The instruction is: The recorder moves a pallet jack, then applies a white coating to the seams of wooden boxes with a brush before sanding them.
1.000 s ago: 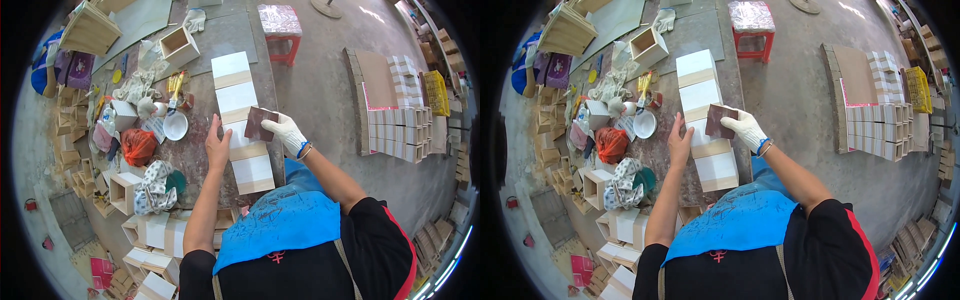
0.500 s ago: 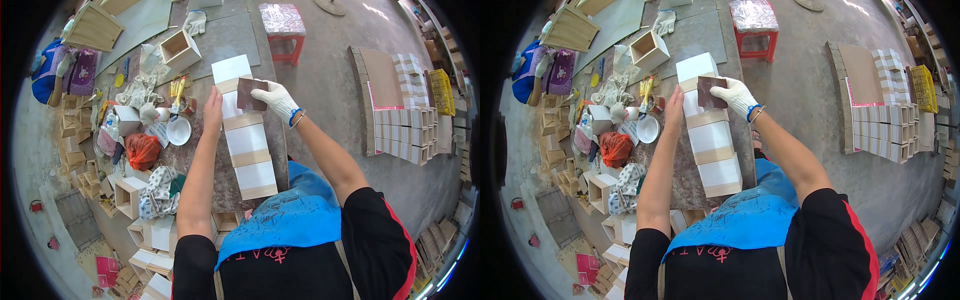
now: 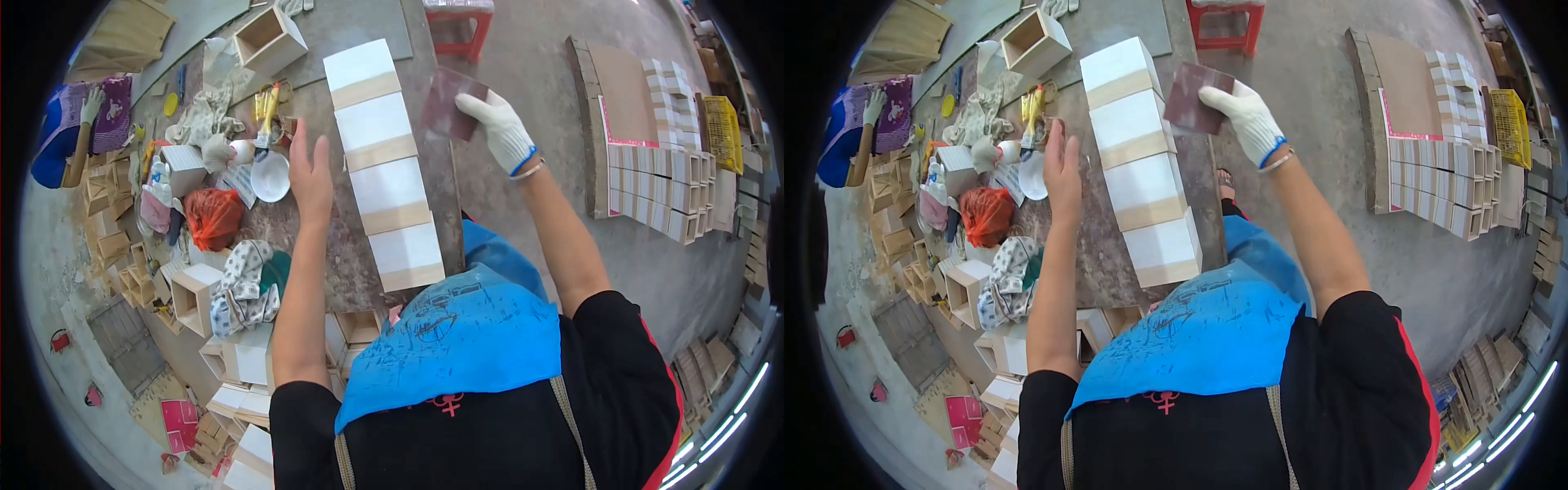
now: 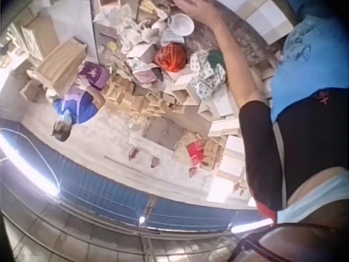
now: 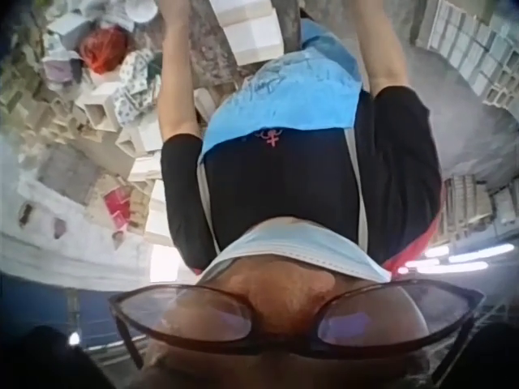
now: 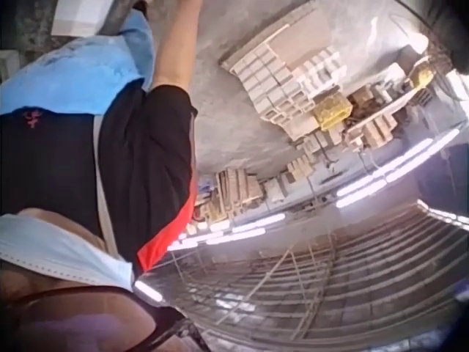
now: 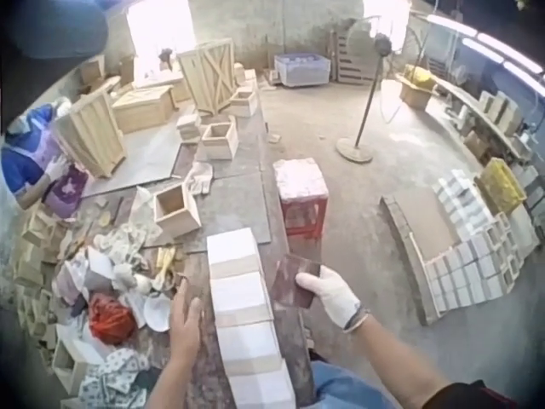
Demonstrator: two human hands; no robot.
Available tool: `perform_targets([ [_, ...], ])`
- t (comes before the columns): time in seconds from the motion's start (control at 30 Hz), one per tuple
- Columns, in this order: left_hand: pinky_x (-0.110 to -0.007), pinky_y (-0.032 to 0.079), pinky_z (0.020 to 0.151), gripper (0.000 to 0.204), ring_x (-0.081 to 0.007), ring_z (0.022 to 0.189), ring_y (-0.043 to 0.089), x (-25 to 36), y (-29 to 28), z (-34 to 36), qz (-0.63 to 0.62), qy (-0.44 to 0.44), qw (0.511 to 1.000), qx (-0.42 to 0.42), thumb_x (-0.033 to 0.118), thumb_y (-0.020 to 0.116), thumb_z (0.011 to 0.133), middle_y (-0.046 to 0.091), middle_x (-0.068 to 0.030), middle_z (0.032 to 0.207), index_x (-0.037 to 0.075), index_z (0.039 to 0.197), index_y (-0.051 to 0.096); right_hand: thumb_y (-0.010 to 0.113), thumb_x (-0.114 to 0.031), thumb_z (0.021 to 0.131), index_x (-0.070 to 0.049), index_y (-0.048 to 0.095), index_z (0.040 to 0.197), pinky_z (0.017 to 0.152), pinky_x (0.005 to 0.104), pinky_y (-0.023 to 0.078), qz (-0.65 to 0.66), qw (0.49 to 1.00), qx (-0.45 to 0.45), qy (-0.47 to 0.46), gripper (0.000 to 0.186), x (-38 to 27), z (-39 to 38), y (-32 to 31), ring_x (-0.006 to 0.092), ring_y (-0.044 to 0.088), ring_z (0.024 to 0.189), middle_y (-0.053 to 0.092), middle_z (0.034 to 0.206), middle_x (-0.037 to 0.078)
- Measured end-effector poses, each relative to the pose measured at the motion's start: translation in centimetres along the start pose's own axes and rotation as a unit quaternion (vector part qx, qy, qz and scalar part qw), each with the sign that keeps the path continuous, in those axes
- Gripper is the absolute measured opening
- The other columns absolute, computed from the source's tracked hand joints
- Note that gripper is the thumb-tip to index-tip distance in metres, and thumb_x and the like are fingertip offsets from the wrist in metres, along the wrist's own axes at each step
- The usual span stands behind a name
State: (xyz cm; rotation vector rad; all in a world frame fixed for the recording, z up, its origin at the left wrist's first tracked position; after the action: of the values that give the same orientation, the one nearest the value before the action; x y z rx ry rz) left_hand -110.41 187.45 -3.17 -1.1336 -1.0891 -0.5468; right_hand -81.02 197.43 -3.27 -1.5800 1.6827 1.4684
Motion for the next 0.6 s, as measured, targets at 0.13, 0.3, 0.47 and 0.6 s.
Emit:
perform_targets([
  [0.13,-0.04,0.038,0.113,0.05,-0.028,0.138,0.048,2.2,-0.5,-7.0,-0.111,-0.069,0.991,-0.03,0.015,0.056,0.101,0.05,-0.0183,0.149,0.001,0.148,0.045,0.07,-0.021,0.093,0.002,0.055,0.137,0.092,0.0314,0.053,0.018,0.995,-0.064,0.074,0.052,2.7,-5.4,0.7,0.0153,0.065,0.105,0.068,0.118,0.007],
  [0.3,-0.038,0.035,0.114,0.055,-0.0271,0.142,0.043,1.7,-0.2,-13.2,0.041,-0.014,0.996,-0.081,0.016,0.056,0.101,0.048,-0.0176,0.152,0.001,0.152,0.04,0.068,-0.019,0.095,0.002,0.056,0.136,0.095,0.0323,0.053,-0.001,0.989,-0.032,0.144,0.048,7.6,-10.5,0.0,0.0153,0.065,0.107,0.067,0.121,0.008],
  [0.47,-0.035,0.031,0.118,0.06,-0.0252,0.145,0.039,-1.9,1.2,-10.8,-0.065,-0.071,0.992,-0.077,0.012,0.053,0.103,0.037,-0.0161,0.159,-0.002,0.156,0.029,0.068,-0.017,0.095,0.003,0.052,0.141,0.098,0.0319,0.051,-0.018,0.993,-0.074,0.092,0.053,6.2,-9.4,3.0,0.0137,0.063,0.109,0.066,0.125,0.009],
  [0.6,-0.034,0.029,0.118,0.068,-0.0248,0.147,0.034,-2.5,2.9,-8.9,-0.098,-0.15,0.98,-0.081,0.012,0.057,0.099,0.033,-0.0167,0.161,-0.001,0.157,0.024,0.069,-0.016,0.094,0.003,0.049,0.145,0.097,0.0303,0.051,-0.081,0.993,-0.084,0.031,0.057,7.1,-7.0,3.9,0.0118,0.062,0.109,0.066,0.125,0.008],
])
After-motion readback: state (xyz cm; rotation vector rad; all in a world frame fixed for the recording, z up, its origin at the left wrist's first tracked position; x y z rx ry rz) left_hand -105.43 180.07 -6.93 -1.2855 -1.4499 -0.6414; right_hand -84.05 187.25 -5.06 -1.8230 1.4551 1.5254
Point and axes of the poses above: each hand's wrist, its own z-axis towards the middle knuckle, its own y-axis out of the palm, x = y × z, the point moved 5 cm from there along z, towards the middle knuckle
